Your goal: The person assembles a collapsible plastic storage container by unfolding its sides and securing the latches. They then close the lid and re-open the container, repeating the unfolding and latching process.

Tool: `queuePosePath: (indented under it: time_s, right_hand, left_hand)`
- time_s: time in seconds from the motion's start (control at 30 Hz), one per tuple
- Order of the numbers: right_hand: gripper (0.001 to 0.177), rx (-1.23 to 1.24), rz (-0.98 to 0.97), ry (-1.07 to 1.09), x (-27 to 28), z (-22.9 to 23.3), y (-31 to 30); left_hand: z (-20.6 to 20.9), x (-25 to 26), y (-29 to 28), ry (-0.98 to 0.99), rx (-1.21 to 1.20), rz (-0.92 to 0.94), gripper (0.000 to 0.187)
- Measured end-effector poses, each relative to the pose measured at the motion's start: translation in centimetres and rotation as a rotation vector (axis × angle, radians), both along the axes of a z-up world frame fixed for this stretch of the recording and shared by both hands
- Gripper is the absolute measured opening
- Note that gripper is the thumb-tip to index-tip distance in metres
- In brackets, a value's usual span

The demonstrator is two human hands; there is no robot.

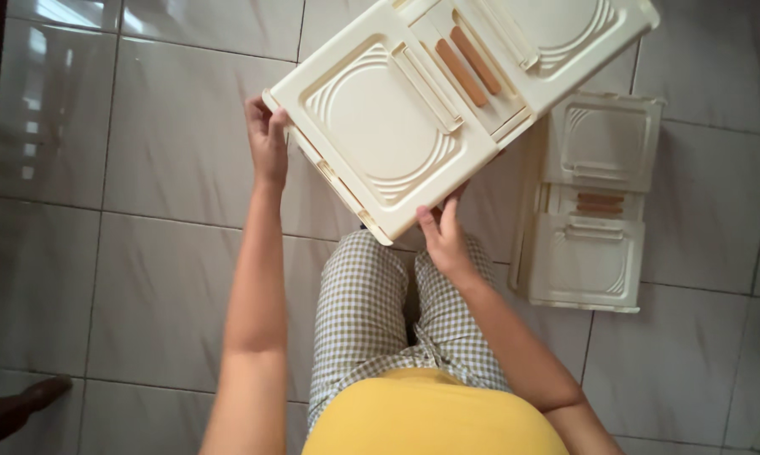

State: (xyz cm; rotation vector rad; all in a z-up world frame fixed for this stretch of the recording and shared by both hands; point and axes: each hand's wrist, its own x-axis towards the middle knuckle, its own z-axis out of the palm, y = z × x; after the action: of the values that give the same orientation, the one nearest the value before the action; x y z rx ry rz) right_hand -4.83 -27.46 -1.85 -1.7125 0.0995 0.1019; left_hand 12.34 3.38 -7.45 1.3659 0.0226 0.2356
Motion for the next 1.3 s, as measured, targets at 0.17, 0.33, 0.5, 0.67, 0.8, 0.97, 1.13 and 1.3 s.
queuePosePath:
  time_s: [0.17,0.33,0.5,0.67,0.8,0.97,1.13,1.3]
  right_hand:
    - [0.086,-0.032,-0.017,-0.006,0.5,-1.5,-2.6]
    - [0.098,0.079,0.071,0.043,2.5,-3.8,-7.4]
    - [0.103,-0.094,-0.013,0.299,4.1,-5.5,-12.1]
    - [0.093,-0.059,0.075,0.166,5.2,-4.2,-14.8]
    - [0.084,0.049,0.139,0.124,4.8,-1.3,-16.4]
    - [0.083,0.139,0.105,0.255,4.1,-0.1,-16.9]
    - [0.08,0.177,0.082,0.252,4.7,-0.8,-16.9]
    - [0.082,0.128,0.144,0.2,4.6,0.2,-17.6]
  left_hand:
    - [-0.7,-3.5,-1.8,-0.048,0.013,0.092,0.028]
    - [0.1,-7.1,-3.5,-0.093,0.146,0.166,0.032]
    - [2.0,-11.0,-6.0,0.026,0.363,0.29,0.04]
    - [3.6,-14.5,-9.4,0.091,0.483,0.373,0.046]
    - [4.9,-17.1,-11.9,0.14,0.478,0.351,0.051]
    - [5.8,-18.3,-12.9,0.096,0.508,0.33,0.053]
    - [6.5,-18.1,-12.9,0.147,0.523,0.325,0.054]
    - [6.7,-19.0,-13.8,0.15,0.502,0.319,0.054]
